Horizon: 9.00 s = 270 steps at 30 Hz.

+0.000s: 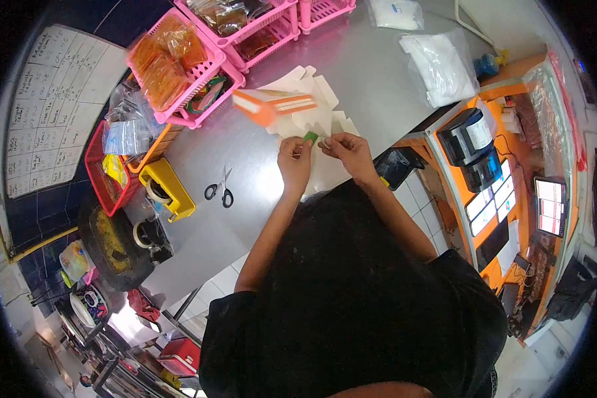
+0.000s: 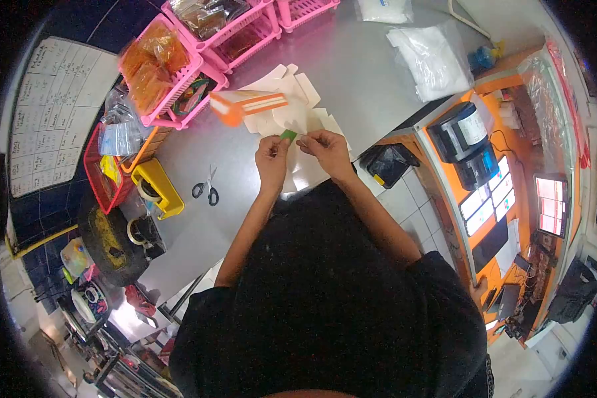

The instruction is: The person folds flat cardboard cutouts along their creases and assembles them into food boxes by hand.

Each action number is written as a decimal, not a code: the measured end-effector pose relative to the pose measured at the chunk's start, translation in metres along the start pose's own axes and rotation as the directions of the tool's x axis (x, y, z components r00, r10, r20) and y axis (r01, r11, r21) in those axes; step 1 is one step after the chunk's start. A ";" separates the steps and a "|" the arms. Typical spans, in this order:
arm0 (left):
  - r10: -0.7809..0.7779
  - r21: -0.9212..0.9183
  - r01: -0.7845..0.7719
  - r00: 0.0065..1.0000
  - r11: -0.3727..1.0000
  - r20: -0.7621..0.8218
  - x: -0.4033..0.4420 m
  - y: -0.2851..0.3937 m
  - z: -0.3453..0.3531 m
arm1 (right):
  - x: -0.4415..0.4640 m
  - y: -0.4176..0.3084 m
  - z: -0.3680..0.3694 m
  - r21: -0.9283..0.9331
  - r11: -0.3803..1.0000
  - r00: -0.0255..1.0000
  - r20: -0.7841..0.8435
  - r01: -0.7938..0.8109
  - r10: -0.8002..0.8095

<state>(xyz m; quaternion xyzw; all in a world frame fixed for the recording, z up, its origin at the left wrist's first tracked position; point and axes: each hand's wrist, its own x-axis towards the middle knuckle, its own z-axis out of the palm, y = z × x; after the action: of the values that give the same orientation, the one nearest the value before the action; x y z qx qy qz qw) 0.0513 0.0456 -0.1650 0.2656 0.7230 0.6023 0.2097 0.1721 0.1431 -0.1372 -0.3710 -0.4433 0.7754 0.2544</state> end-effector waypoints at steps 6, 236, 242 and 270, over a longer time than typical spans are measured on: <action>-0.241 -0.196 0.303 0.927 0.933 0.287 0.005 0.016 -0.006 | -0.005 -0.024 0.009 -0.595 0.770 0.967 0.059 0.232 -0.246; 0.200 -0.129 -0.219 0.970 0.967 -0.141 -0.024 0.104 -0.187 | 0.068 -0.010 0.077 -0.828 0.496 0.945 0.115 0.261 -0.306; -0.036 0.941 0.023 0.999 0.336 -0.012 -0.012 0.064 -0.201 | 0.089 -0.004 0.102 -0.958 0.065 0.948 0.264 0.280 -0.180; 0.245 -0.088 -0.298 0.892 0.951 -0.380 0.081 0.043 -0.020 | 0.041 -0.063 0.069 -0.707 0.160 0.567 0.389 0.689 -0.726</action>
<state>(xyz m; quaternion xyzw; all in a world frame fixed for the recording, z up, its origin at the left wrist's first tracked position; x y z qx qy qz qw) -0.0176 0.0875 -0.1178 0.2319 0.6597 0.7149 0.0041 0.0970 0.1680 -0.0736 -0.2070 -0.8550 0.2643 0.3953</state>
